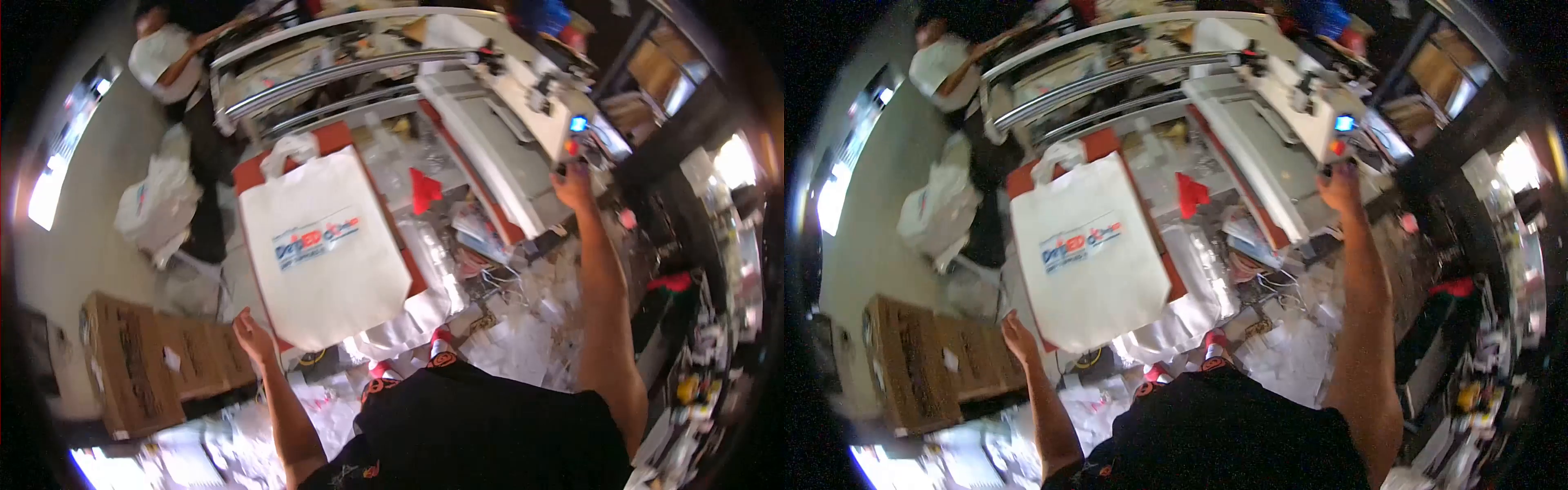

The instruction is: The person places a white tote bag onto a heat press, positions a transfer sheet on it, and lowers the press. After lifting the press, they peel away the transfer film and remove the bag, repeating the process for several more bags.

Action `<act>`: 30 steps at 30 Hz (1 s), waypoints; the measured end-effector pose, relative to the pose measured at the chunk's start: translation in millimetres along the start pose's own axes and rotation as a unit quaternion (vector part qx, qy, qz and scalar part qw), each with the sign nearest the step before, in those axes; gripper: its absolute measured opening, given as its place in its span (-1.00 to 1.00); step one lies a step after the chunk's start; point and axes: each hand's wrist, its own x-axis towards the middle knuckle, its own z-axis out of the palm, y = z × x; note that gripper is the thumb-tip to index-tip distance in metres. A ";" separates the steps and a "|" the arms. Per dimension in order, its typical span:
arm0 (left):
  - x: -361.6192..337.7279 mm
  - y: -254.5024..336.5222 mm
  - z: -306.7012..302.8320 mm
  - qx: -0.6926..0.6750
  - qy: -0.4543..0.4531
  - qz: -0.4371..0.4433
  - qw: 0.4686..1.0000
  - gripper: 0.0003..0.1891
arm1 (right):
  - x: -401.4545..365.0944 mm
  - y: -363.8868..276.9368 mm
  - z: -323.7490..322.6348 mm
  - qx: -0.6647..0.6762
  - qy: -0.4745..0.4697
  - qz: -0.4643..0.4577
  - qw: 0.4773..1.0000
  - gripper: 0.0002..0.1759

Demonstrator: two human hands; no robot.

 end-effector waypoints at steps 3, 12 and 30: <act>-22.5 -94.2 -29.6 0.038 -0.010 -0.050 0.998 -0.59 | 23.7 -14.1 -3.6 0.084 -0.168 0.125 0.974 -0.46; -201.6 -236.0 -77.9 0.261 -0.184 -0.230 0.919 -0.58 | 17.9 -89.3 -49.7 0.054 -0.145 0.095 0.983 -0.57; -322.4 -143.1 14.7 0.150 -0.283 -0.273 0.907 -0.65 | 0.7 -301.0 -147.0 0.489 0.005 -0.289 0.823 -0.76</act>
